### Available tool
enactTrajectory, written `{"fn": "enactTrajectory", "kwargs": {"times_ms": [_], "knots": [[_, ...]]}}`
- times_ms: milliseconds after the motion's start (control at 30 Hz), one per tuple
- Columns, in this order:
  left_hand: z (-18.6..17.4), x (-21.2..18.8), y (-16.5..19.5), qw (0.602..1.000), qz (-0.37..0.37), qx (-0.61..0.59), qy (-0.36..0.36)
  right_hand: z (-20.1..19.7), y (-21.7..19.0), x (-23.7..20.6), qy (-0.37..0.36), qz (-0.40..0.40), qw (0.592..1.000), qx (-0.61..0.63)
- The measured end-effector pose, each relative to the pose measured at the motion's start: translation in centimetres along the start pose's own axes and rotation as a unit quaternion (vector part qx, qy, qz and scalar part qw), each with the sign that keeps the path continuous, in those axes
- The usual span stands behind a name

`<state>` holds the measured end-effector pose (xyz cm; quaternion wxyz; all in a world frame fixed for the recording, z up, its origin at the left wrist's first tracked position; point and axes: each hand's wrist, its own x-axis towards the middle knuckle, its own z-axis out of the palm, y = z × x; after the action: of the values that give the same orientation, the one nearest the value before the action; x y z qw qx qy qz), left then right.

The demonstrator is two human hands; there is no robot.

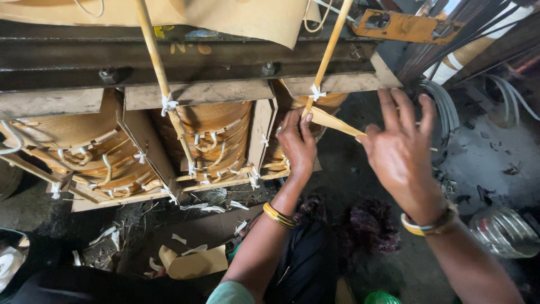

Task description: The person sits on the floor of a workshop and works with thin bamboo strips. They pull a strip from a rack of wound bamboo coils, bend and fold the strip by hand, tie and adjust strips on the rack, then pick up scissors and cut the strip into small pieces over a cardboard sheet.

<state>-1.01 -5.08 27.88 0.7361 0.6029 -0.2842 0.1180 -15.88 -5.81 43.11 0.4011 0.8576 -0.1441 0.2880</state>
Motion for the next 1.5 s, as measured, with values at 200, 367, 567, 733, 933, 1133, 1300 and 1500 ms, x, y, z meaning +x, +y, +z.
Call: {"fn": "enactTrajectory", "kwargs": {"times_ms": [200,367,567,733,933,1133,1300,1500], "knots": [[0.4,-0.5,-0.1,0.963,-0.139,-0.228,0.043,-0.7,-0.4,-1.1,-0.228,0.045,0.883,0.408],[0.6,-3.3,1.0,0.992,0.055,0.014,0.110,1.0,-7.3,1.8,-0.064,0.007,0.894,0.443],[0.6,-6.2,-2.4,0.639,-0.116,-0.759,-0.042,2.1,-11.4,4.8,-0.175,0.213,0.759,0.590],[1.6,-3.9,-6.6,0.771,-0.253,-0.583,-0.041,2.9,-8.1,1.1,-0.035,0.172,0.749,0.639],[1.8,-1.8,-5.1,0.905,-0.295,-0.305,0.037,10.0,-9.0,1.9,0.105,0.313,0.759,0.561],[1.1,-0.7,-1.8,0.900,-0.233,-0.360,0.082,13.0,-11.3,3.5,0.124,0.411,0.765,0.480],[0.4,-0.9,-0.8,0.935,-0.183,-0.303,0.029,12.2,-11.2,2.8,0.133,0.378,0.781,0.478],[-0.8,0.0,-0.9,0.970,-0.155,-0.170,-0.072,10.3,-7.9,0.9,0.116,0.245,0.744,0.611]]}}
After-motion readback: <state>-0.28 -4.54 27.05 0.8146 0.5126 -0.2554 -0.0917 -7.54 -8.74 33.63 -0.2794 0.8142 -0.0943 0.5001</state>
